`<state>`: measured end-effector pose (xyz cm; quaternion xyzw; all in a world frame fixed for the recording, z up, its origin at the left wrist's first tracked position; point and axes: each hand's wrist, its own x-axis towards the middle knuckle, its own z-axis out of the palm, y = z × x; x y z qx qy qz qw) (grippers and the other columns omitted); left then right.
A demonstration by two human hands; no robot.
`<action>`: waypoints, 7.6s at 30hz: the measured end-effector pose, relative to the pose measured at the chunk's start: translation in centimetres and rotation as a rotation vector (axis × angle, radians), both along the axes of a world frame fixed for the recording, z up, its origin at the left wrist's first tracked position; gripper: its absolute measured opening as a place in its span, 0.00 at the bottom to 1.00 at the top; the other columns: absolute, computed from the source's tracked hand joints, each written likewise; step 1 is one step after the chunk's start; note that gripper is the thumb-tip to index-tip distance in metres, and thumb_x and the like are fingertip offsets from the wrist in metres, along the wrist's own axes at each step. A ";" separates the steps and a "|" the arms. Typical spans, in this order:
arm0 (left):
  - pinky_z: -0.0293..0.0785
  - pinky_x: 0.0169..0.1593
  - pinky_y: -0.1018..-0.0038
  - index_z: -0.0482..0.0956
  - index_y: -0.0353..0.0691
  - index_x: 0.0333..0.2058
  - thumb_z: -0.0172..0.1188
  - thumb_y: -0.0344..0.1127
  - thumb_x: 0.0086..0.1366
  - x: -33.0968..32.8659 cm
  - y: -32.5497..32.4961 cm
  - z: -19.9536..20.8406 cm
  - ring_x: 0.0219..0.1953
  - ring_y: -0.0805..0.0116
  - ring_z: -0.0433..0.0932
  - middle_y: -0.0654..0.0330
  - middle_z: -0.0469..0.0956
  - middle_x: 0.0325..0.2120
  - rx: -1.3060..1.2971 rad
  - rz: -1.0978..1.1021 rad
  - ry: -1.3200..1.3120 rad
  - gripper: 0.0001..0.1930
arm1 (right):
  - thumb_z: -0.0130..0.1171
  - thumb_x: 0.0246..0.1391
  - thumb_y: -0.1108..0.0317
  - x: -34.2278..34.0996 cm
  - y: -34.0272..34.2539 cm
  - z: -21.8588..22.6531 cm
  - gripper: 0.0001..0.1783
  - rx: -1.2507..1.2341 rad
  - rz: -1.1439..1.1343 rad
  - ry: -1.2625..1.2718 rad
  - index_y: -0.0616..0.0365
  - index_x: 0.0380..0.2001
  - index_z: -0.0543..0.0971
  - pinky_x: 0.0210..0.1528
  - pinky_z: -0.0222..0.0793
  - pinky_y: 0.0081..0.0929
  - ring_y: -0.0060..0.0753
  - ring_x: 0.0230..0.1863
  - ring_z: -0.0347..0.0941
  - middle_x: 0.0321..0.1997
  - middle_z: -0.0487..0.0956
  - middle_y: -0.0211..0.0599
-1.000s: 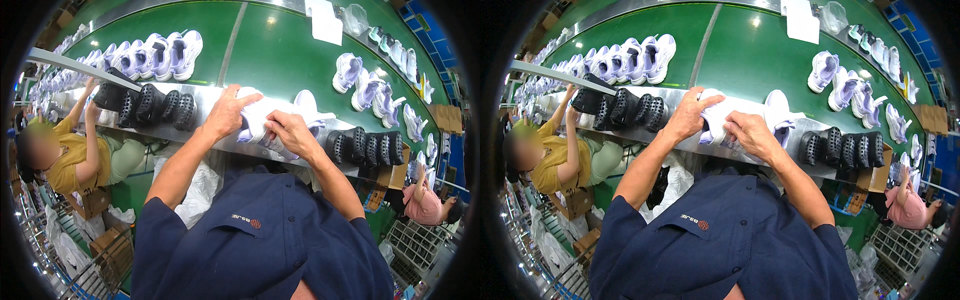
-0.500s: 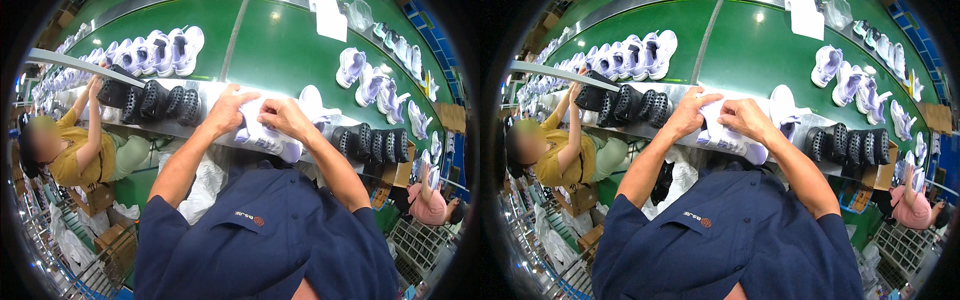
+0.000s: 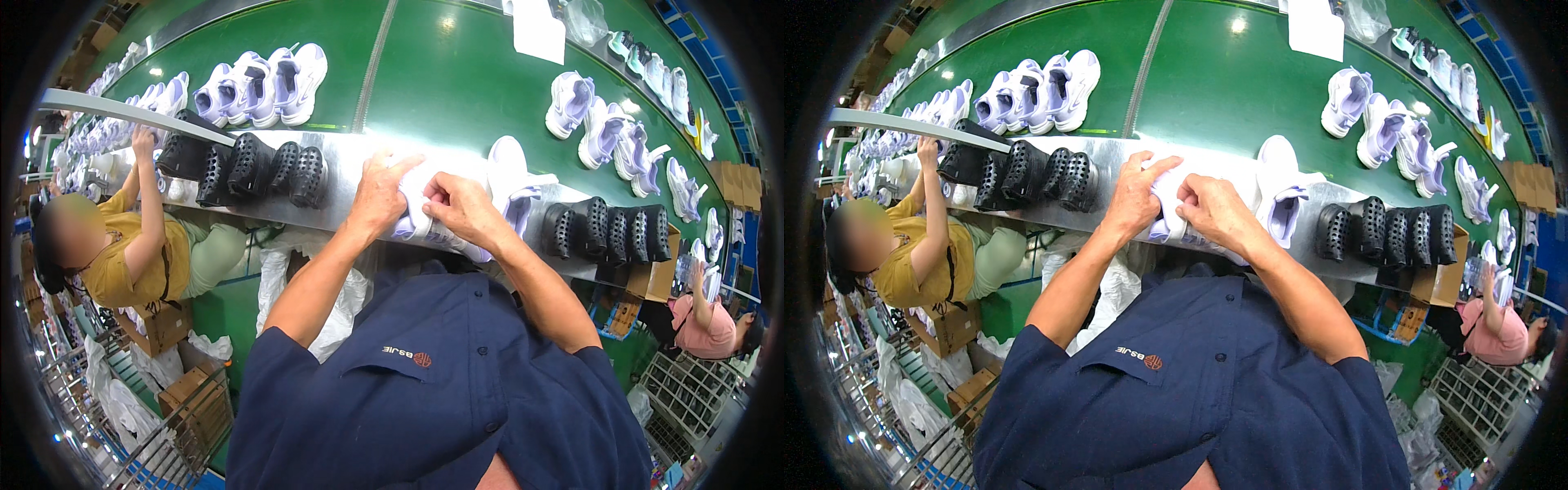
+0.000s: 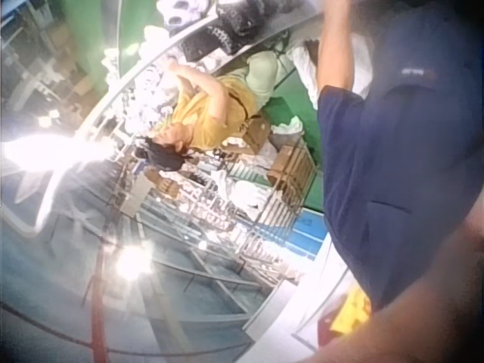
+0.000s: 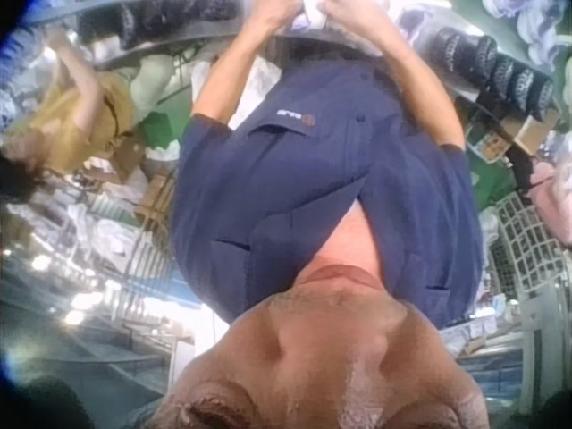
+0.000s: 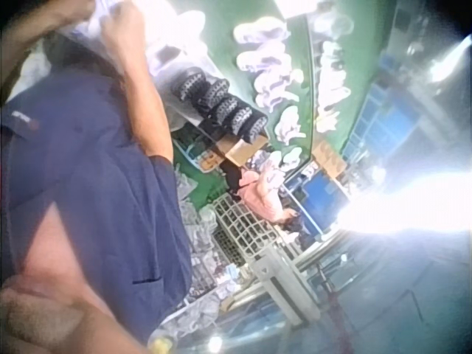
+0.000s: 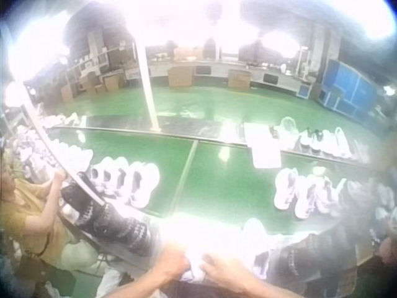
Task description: The person inserts plastic shoe shapers into shoes by hand and places the shoes onto a conveyor belt.
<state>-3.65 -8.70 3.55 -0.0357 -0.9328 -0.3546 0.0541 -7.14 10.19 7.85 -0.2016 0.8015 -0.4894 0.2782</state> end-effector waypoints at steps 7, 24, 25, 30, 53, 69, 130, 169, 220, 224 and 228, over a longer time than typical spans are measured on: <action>0.74 0.56 0.61 0.82 0.54 0.50 0.55 0.17 0.51 -2.3 -0.9 -2.1 0.53 0.42 0.74 0.38 0.71 0.53 0.006 -0.128 0.106 0.29 | 0.64 0.51 0.71 1.9 2.9 2.1 0.08 -0.170 0.278 0.168 0.63 0.31 0.76 0.37 0.70 0.35 0.41 0.33 0.75 0.30 0.78 0.42; 0.71 0.57 0.62 0.81 0.55 0.52 0.58 0.14 0.46 -3.5 0.2 1.3 0.56 0.45 0.70 0.45 0.70 0.55 0.047 -0.332 0.064 0.34 | 0.64 0.55 0.74 -1.0 2.8 0.9 0.06 -0.085 0.083 -0.056 0.64 0.34 0.79 0.32 0.68 0.19 0.16 0.30 0.70 0.27 0.76 0.25; 0.71 0.58 0.61 0.81 0.54 0.51 0.59 0.14 0.45 -3.5 0.4 1.7 0.57 0.45 0.70 0.45 0.70 0.55 0.052 -0.347 0.040 0.35 | 0.64 0.55 0.74 -1.2 2.8 0.7 0.06 -0.085 0.085 -0.055 0.64 0.34 0.79 0.32 0.68 0.19 0.16 0.30 0.70 0.27 0.76 0.25; 0.70 0.59 0.59 0.81 0.54 0.51 0.59 0.14 0.43 -3.4 0.2 1.9 0.58 0.44 0.69 0.45 0.70 0.54 0.042 -0.370 0.018 0.35 | 0.65 0.49 0.73 -1.3 2.5 -0.1 0.07 -0.083 0.050 -0.099 0.64 0.31 0.80 0.33 0.71 0.26 0.24 0.28 0.75 0.25 0.80 0.35; 0.80 0.42 0.61 0.78 0.34 0.49 0.62 0.44 0.54 0.2 0.3 -3.7 0.37 0.48 0.83 0.41 0.81 0.41 -0.173 0.261 -0.774 0.26 | 0.66 0.49 0.62 1.1 0.7 -5.2 0.17 0.268 -0.253 0.336 0.61 0.37 0.74 0.37 0.72 0.43 0.52 0.38 0.77 0.33 0.78 0.50; 0.76 0.41 0.57 0.78 0.37 0.39 0.64 0.34 0.56 0.8 3.5 -4.7 0.35 0.46 0.79 0.50 0.78 0.32 -0.229 0.173 -0.176 0.12 | 0.63 0.51 0.69 1.7 0.1 -8.1 0.10 0.103 -0.312 0.624 0.58 0.35 0.73 0.38 0.73 0.38 0.46 0.36 0.76 0.34 0.74 0.42; 0.72 0.32 0.55 0.75 0.38 0.26 0.60 0.35 0.61 0.2 15.2 -5.2 0.28 0.47 0.77 0.49 0.77 0.24 -0.207 -0.044 0.150 0.08 | 0.55 0.55 0.58 7.0 9.7 -13.0 0.19 0.038 -0.684 -0.109 0.68 0.31 0.70 0.38 0.69 0.53 0.69 0.34 0.75 0.28 0.77 0.64; 0.69 0.27 0.76 0.81 0.30 0.28 0.62 0.36 0.64 2.1 14.5 -6.0 0.21 0.75 0.74 0.61 0.80 0.20 0.753 0.287 -0.399 0.13 | 0.54 0.57 0.68 0.9 13.1 -12.7 0.10 -0.171 -0.398 -0.364 0.62 0.24 0.75 0.20 0.60 0.23 0.21 0.19 0.64 0.20 0.72 0.28; 0.71 0.36 0.62 0.77 0.40 0.31 0.65 0.24 0.50 4.9 13.2 -3.8 0.33 0.54 0.74 0.56 0.72 0.27 -0.157 -0.193 0.219 0.09 | 0.54 0.62 0.60 4.5 15.9 -13.0 0.11 -0.725 -0.807 -0.724 0.51 0.25 0.73 0.36 0.67 0.25 0.23 0.29 0.70 0.23 0.71 0.24; 0.71 0.35 0.62 0.76 0.38 0.31 0.64 0.25 0.52 3.8 13.9 -2.0 0.32 0.53 0.74 0.55 0.72 0.28 -0.179 -0.296 0.256 0.07 | 0.54 0.61 0.60 4.2 15.9 -12.9 0.12 -0.701 -0.859 -0.770 0.50 0.25 0.73 0.36 0.67 0.25 0.22 0.29 0.70 0.22 0.71 0.23; 0.71 0.34 0.62 0.78 0.37 0.31 0.63 0.24 0.52 4.4 12.4 -4.3 0.32 0.53 0.74 0.54 0.71 0.24 -0.235 -0.240 0.200 0.06 | 0.54 0.61 0.60 4.0 15.9 -12.9 0.11 -0.759 -0.857 -0.809 0.50 0.25 0.73 0.36 0.67 0.25 0.23 0.29 0.70 0.21 0.71 0.23</action>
